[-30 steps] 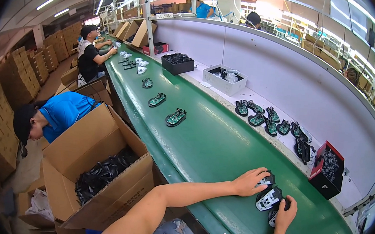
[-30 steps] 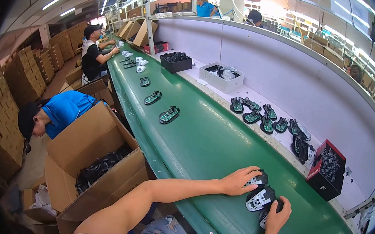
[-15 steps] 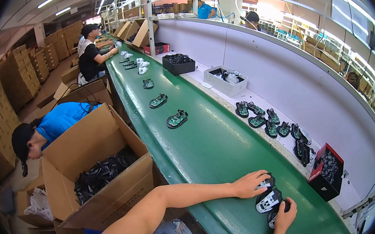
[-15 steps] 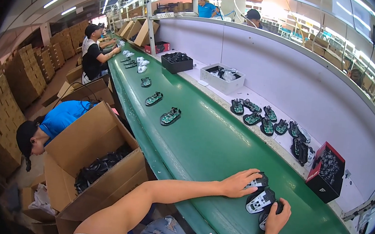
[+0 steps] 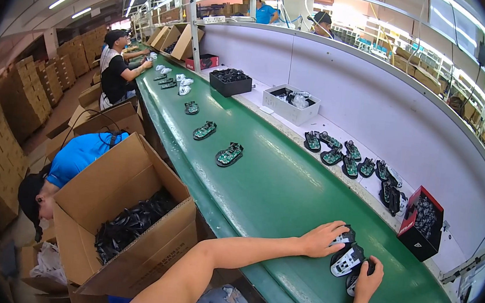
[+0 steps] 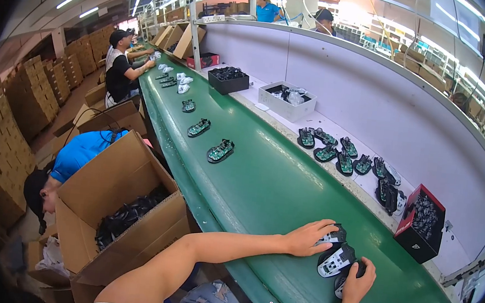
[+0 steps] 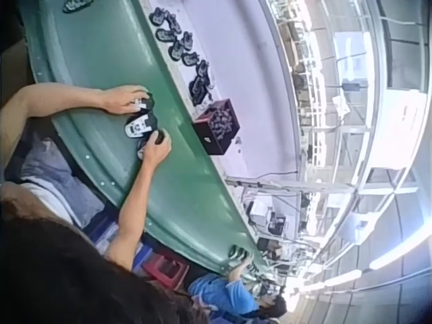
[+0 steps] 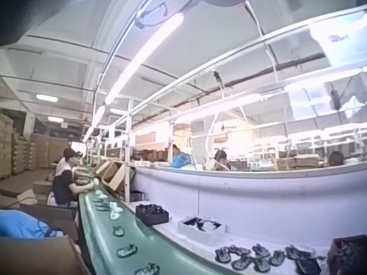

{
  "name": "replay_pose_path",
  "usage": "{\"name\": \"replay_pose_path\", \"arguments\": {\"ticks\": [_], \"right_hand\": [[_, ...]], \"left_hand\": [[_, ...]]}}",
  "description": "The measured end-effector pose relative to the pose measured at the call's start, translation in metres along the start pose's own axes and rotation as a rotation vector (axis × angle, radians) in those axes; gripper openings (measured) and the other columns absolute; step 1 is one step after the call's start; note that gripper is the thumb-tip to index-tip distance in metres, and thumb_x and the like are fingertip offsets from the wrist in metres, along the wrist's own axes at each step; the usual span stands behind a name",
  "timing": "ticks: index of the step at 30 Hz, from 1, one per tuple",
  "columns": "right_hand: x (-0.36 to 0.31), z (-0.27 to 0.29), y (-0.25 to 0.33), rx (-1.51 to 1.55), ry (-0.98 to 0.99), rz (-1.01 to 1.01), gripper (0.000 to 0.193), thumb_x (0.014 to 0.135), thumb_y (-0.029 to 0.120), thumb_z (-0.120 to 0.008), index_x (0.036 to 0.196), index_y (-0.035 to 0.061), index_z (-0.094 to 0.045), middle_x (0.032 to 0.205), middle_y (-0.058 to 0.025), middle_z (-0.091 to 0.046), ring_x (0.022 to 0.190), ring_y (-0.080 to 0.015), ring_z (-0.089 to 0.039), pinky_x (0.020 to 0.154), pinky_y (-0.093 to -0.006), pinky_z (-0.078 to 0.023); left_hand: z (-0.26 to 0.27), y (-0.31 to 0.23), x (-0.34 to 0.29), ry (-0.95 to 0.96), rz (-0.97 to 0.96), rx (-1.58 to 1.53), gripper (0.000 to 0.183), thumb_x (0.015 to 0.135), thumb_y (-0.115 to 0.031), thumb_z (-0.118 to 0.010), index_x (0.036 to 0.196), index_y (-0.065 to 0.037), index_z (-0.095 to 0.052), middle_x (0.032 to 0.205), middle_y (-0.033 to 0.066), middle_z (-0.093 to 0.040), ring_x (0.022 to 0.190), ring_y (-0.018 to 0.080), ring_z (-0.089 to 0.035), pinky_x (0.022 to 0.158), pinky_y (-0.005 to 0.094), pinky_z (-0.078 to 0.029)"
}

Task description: The person assembles computer mice on a conveyor belt by installing scroll wheels and internal components onto mouse bases and attaching the mouse covers by hand.

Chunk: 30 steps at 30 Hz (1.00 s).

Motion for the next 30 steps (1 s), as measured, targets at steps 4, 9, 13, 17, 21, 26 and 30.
{"name": "replay_pose_path", "arguments": {"ticks": [4, 9, 13, 17, 21, 26, 30], "right_hand": [[-0.0001, 0.0013, 0.0034, 0.016, -0.012, -0.021, 0.027, 0.087, 0.011, -0.064, 0.112, 0.0017, -0.064, 0.113, -0.0137, -0.065, 0.108, -0.0325, -0.058, 0.098, -0.0416, -0.044], [0.0007, 0.0002, 0.0009, -0.012, -0.001, 0.005, 0.027, 0.087, 0.011, -0.064, 0.112, 0.0017, -0.064, 0.113, -0.0139, -0.065, 0.109, -0.0327, -0.058, 0.098, -0.0417, -0.044], [0.0022, 0.0000, -0.0018, -0.005, -0.015, 0.003, 0.027, 0.087, 0.012, -0.064, 0.112, 0.0019, -0.064, 0.113, -0.0138, -0.065, 0.108, -0.0325, -0.058, 0.098, -0.0418, -0.044], [0.0018, 0.0011, 0.0009, 0.010, -0.018, -0.007, 0.028, 0.087, 0.013, -0.064, 0.112, 0.0021, -0.064, 0.113, -0.0134, -0.065, 0.108, -0.0324, -0.058, 0.098, -0.0415, -0.044], [0.0001, -0.0003, 0.0011, -0.006, -0.008, 0.005, 0.028, 0.087, 0.013, -0.064, 0.112, 0.0023, -0.064, 0.113, -0.0134, -0.065, 0.108, -0.0323, -0.058, 0.098, -0.0413, -0.044], [-0.0013, -0.0002, -0.0033, -0.016, -0.017, -0.005, 0.027, 0.087, 0.013, -0.064, 0.112, 0.0023, -0.064, 0.112, -0.0138, -0.065, 0.108, -0.0322, -0.058, 0.097, -0.0414, -0.044], [0.0029, 0.0000, 0.0014, 0.004, -0.018, -0.014, 0.028, 0.087, 0.014, -0.064, 0.112, 0.0021, -0.065, 0.112, -0.0134, -0.065, 0.108, -0.0324, -0.058, 0.098, -0.0419, -0.044]], "left_hand": [[0.0028, -0.0006, -0.0009, -0.027, -0.024, -0.005, 0.052, 0.097, -0.028, -0.060, 0.139, -0.004, -0.043, 0.146, 0.0234, -0.040, 0.130, 0.0436, -0.044, 0.109, 0.0479, -0.038], [0.0013, 0.0003, -0.0006, -0.003, 0.003, -0.005, 0.052, 0.097, -0.029, -0.060, 0.139, -0.004, -0.043, 0.145, 0.0238, -0.040, 0.130, 0.0441, -0.044, 0.109, 0.0482, -0.038], [-0.0001, 0.0013, 0.0017, 0.002, -0.008, -0.007, 0.052, 0.097, -0.029, -0.059, 0.139, -0.004, -0.043, 0.146, 0.0240, -0.039, 0.130, 0.0443, -0.044, 0.108, 0.0482, -0.039], [0.0012, 0.0006, 0.0002, -0.012, -0.015, -0.002, 0.052, 0.097, -0.029, -0.059, 0.139, -0.004, -0.043, 0.145, 0.0241, -0.039, 0.130, 0.0446, -0.044, 0.108, 0.0481, -0.039], [0.0024, 0.0008, -0.0017, -0.001, -0.003, -0.005, 0.052, 0.097, -0.028, -0.059, 0.139, -0.003, -0.043, 0.145, 0.0242, -0.040, 0.129, 0.0447, -0.045, 0.108, 0.0480, -0.039], [0.0008, 0.0002, 0.0003, 0.008, -0.006, -0.003, 0.052, 0.096, -0.028, -0.060, 0.139, -0.004, -0.043, 0.145, 0.0240, -0.040, 0.129, 0.0446, -0.045, 0.108, 0.0480, -0.039], [0.0043, 0.0004, -0.0005, -0.006, -0.009, 0.002, 0.052, 0.096, -0.028, -0.060, 0.139, -0.004, -0.044, 0.145, 0.0238, -0.040, 0.130, 0.0438, -0.044, 0.109, 0.0477, -0.038]]}}
Point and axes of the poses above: each hand's wrist, its own x-axis towards the middle knuckle, its own z-axis out of the back of the hand, y = z × x, the point moved 5 cm from there along x, towards the middle knuckle
